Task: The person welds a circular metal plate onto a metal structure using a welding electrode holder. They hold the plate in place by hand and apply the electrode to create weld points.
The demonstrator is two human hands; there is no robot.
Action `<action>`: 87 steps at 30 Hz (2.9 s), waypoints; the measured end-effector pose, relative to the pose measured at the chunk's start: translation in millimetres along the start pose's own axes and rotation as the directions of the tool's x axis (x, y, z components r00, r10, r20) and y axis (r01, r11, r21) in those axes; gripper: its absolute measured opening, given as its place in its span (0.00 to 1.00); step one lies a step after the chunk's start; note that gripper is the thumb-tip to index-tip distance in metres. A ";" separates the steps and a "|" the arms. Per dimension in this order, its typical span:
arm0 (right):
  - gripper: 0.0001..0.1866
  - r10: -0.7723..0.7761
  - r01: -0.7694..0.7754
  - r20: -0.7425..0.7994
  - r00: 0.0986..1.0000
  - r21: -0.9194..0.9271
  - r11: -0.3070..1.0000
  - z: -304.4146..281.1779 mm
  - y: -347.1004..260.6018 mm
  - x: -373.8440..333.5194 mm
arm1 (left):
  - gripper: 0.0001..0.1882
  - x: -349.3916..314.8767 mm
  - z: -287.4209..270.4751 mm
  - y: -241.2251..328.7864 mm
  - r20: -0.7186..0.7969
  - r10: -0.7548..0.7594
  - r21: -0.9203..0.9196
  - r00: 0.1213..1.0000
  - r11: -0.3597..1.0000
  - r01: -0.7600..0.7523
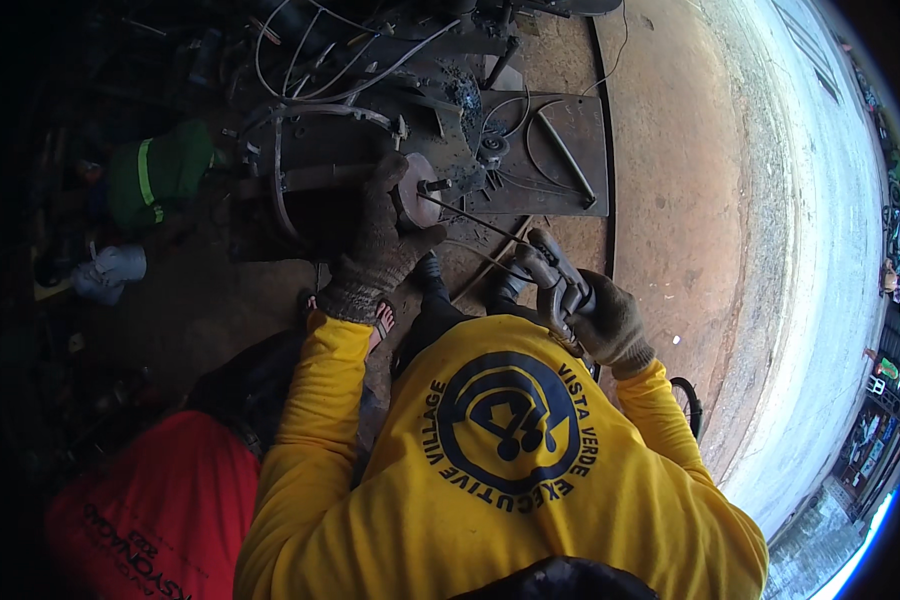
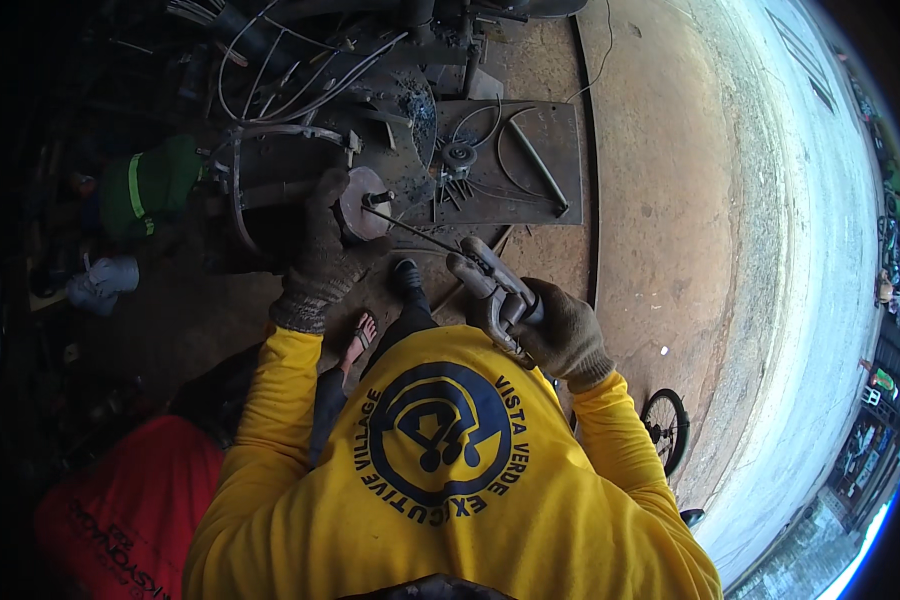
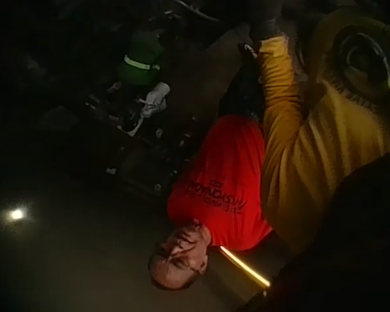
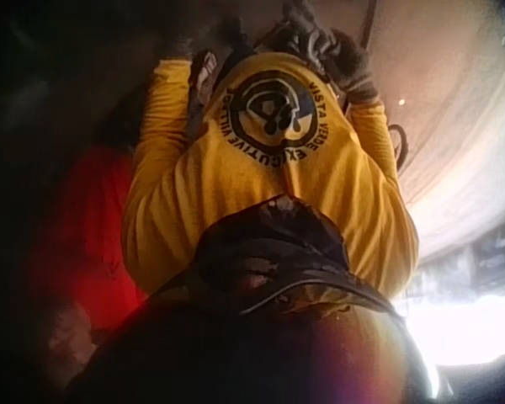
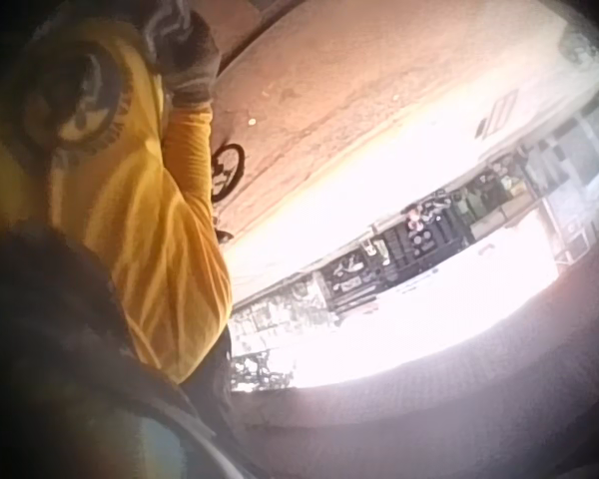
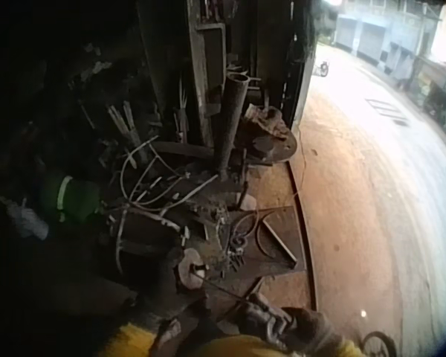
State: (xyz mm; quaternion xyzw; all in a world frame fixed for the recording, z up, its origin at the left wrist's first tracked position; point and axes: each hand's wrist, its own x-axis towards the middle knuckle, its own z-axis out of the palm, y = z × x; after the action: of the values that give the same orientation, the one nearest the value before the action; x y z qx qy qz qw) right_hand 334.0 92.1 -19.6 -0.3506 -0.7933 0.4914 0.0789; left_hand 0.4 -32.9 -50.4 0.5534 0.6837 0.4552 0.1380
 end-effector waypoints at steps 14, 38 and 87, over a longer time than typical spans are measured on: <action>0.34 -0.004 0.003 0.012 1.000 0.031 1.000 1.6 0.2 -0.6 | 0.51 -0.7 -0.2 -1.3 -0.006 0.008 0.038 1.000 0.999 -0.008; 0.37 -0.075 0.083 -0.119 0.990 0.065 0.994 -4.6 1.2 -1.9 | 0.49 -1.0 7.5 8.5 -0.039 -0.220 -0.287 0.975 0.937 0.200; 0.28 0.112 -0.116 -0.053 0.992 -0.087 0.989 -9.7 -32.5 -5.1 | 0.51 16.6 32.3 5.6 -0.089 -0.081 -0.107 0.993 0.992 0.071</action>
State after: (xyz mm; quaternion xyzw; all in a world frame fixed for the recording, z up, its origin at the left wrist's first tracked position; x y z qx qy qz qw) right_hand 326.8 87.1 13.6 -0.4102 -0.7913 0.4502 0.0538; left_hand 20.5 -3.2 -58.5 0.4972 0.6855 0.5098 0.1519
